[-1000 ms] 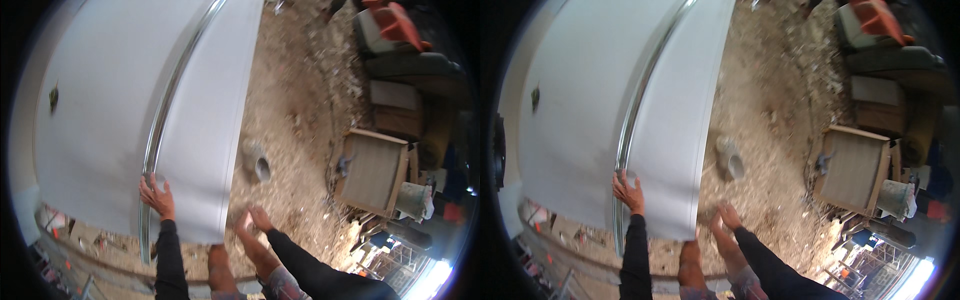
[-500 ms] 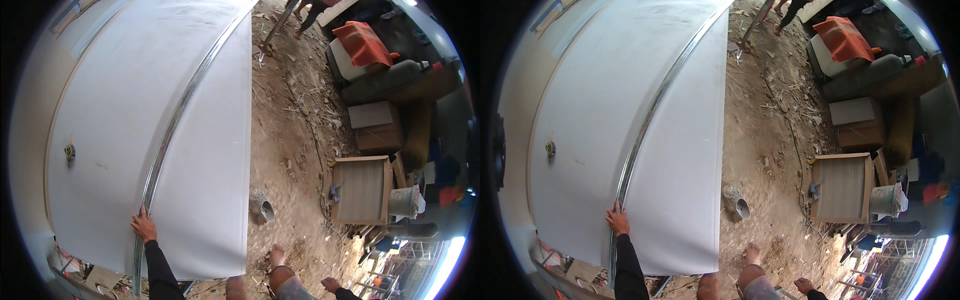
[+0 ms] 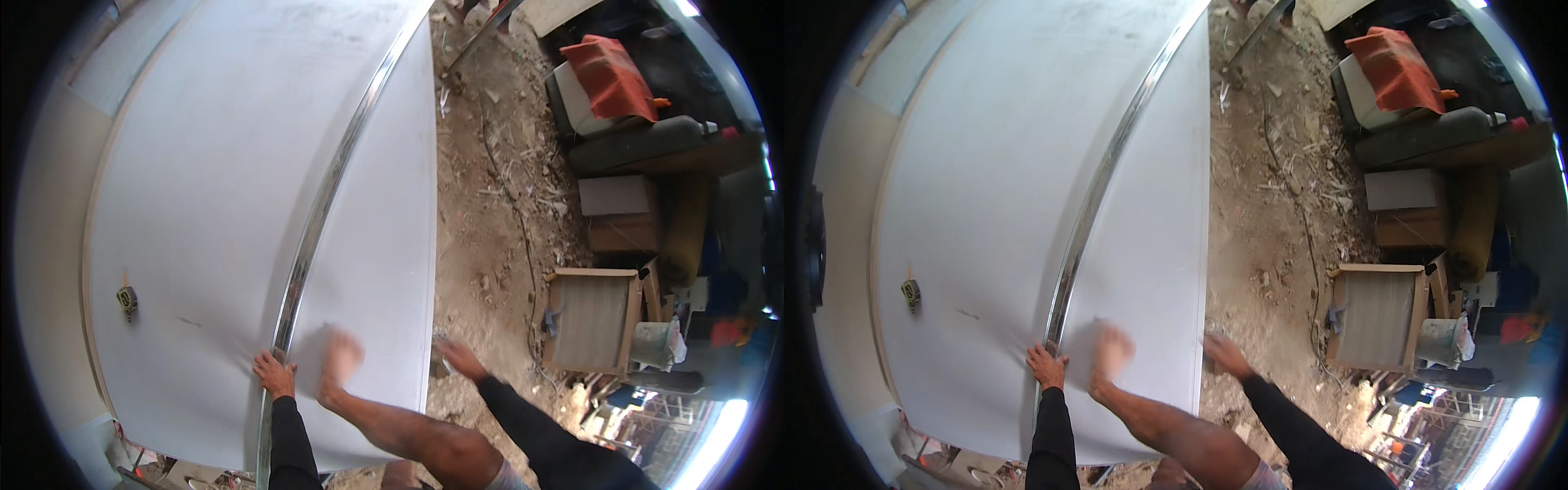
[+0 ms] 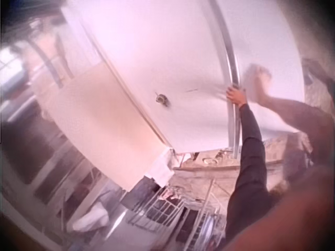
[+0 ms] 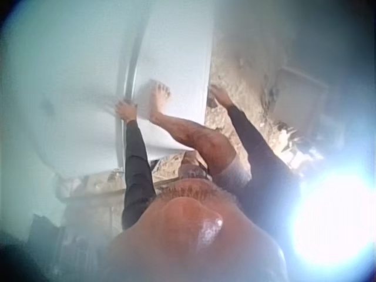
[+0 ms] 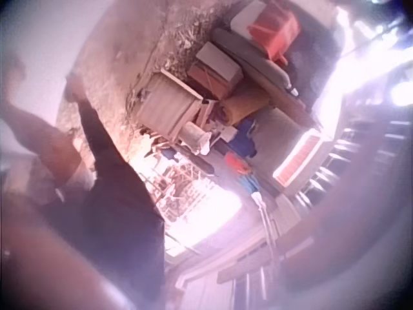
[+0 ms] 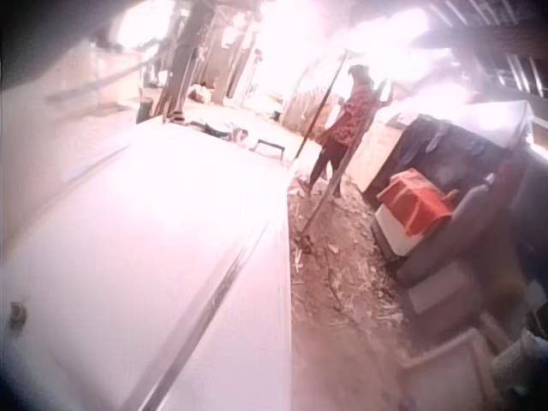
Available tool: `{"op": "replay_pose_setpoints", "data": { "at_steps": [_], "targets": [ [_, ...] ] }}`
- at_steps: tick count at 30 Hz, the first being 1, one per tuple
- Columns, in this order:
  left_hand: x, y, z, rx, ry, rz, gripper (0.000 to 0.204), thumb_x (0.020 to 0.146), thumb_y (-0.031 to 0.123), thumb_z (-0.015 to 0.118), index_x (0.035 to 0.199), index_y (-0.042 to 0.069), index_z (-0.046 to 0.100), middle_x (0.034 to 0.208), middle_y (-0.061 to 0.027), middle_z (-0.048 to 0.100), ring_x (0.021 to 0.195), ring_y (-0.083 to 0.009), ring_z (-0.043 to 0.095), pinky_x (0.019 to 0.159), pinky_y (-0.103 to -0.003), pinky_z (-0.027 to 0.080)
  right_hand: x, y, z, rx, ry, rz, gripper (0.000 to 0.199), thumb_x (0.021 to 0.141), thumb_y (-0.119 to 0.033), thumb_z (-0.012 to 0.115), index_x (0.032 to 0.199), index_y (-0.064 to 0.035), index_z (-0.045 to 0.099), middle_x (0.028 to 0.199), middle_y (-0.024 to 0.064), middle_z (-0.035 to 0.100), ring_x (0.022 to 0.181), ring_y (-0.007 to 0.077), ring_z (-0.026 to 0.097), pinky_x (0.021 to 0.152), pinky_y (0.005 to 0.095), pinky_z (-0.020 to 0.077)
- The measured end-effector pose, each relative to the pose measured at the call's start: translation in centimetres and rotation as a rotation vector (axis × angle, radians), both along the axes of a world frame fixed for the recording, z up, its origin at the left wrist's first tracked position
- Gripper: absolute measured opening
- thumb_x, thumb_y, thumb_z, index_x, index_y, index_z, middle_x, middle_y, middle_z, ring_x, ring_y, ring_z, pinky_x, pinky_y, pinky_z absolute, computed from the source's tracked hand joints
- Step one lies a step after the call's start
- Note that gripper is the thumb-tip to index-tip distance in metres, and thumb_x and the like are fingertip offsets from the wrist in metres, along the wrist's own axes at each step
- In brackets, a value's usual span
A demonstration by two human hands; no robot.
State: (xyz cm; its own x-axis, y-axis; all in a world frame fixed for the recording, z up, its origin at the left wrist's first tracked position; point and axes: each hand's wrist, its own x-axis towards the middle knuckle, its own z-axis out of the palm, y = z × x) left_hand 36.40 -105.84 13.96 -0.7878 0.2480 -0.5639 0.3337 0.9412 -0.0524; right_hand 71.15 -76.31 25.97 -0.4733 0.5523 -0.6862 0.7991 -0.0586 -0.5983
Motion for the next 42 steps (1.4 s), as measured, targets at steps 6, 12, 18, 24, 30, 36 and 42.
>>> {"op": "replay_pose_setpoints", "data": {
  "at_steps": [6, 12, 18, 24, 30, 36, 42],
  "targets": [
    [1.7, -4.5, -2.0, -0.149, -0.051, -0.479, 0.066, 0.093, 0.057, 0.053, 0.134, 0.005, 0.057, 0.143, -0.0189, 0.049, 0.132, -0.0487, 0.041, 0.113, -0.059, 0.027, -34.9, 11.1, -14.3, -0.2, 0.282, -0.513, 0.094, 0.09, -0.049, 0.064, 0.156, -0.0044, 0.013, 0.148, 0.0178, 0.038, 0.132, 0.0324, 0.043, 0.101, 0.0543, 0.0413],
    [-1.1, -7.7, -2.6, -0.251, -0.166, -0.091, 0.075, 0.093, 0.056, 0.053, 0.14, -0.002, 0.048, 0.143, -0.0206, 0.049, 0.134, -0.049, 0.038, 0.113, -0.062, 0.025, -44.9, 7.6, -12.5, -0.207, 0.173, -0.299, 0.109, 0.082, -0.043, 0.073, 0.158, -0.0091, 0.003, 0.155, 0.0183, 0.029, 0.141, 0.0383, 0.034, 0.102, 0.0631, 0.0391],
    [-5.2, -8.2, 0.7, -0.074, -0.522, 0.154, 0.095, 0.08, 0.049, 0.073, 0.146, -0.006, 0.035, 0.149, -0.0272, 0.039, 0.14, -0.0439, 0.034, 0.116, -0.052, 0.027, -51.0, 6.4, -8.1, -0.346, 0.241, 0.074, 0.074, 0.08, -0.032, 0.069, 0.141, -0.0001, 0.042, 0.148, 0.0231, 0.038, 0.139, 0.0397, 0.035, 0.113, 0.044, 0.0323],
    [-3.7, -4.4, 10.6, 0.471, -0.677, 0.344, 0.073, 0.085, 0.027, 0.076, 0.143, -0.002, 0.042, 0.125, -0.0208, 0.062, 0.114, -0.032, 0.06, 0.095, -0.039, 0.049, -56.5, 4.8, -5.2, -0.289, 0.338, 0.403, 0.066, 0.084, -0.033, 0.063, 0.14, -0.0003, 0.049, 0.159, 0.0198, 0.028, 0.145, 0.035, 0.03, 0.117, 0.0414, 0.0302],
    [-5.7, -2.9, 14.6, 0.512, -0.749, 0.44, 0.042, 0.093, 0.022, 0.067, 0.131, 0.006, 0.057, 0.103, -0.0106, 0.07, 0.09, -0.0204, 0.065, 0.081, -0.033, 0.052, -54.2, 3.8, 1.4, 0.016, 0.487, 0.453, 0.044, 0.088, -0.026, 0.064, 0.124, -0.0023, 0.059, 0.129, 0.0205, 0.057, 0.121, 0.0375, 0.054, 0.104, 0.0438, 0.0435],
    [-14.0, 5.9, 32.4, 0.491, -0.619, 0.348, 0.04, 0.092, 0.027, 0.062, 0.124, 0.004, 0.061, 0.109, -0.0246, 0.067, 0.103, -0.0371, 0.062, 0.09, -0.044, 0.048, -31.5, 10.4, 9.6, 0.009, 0.047, 0.586, 0.045, 0.087, -0.027, 0.06, 0.128, -0.0062, 0.059, 0.12, 0.0204, 0.06, 0.111, 0.0382, 0.058, 0.095, 0.0465, 0.0481],
    [-19.1, -1.4, 33.0, 0.024, -0.823, -0.189, 0.042, 0.094, 0.037, 0.056, 0.122, 0.007, 0.064, 0.112, -0.0216, 0.068, 0.106, -0.0396, 0.062, 0.093, -0.047, 0.049, -10.5, 15.4, 23.5, -0.144, -0.547, 0.403, 0.048, 0.086, -0.037, 0.054, 0.118, -0.0017, 0.064, 0.118, 0.0253, 0.063, 0.113, 0.0411, 0.058, 0.095, 0.0516, 0.0458]
  ]
}}
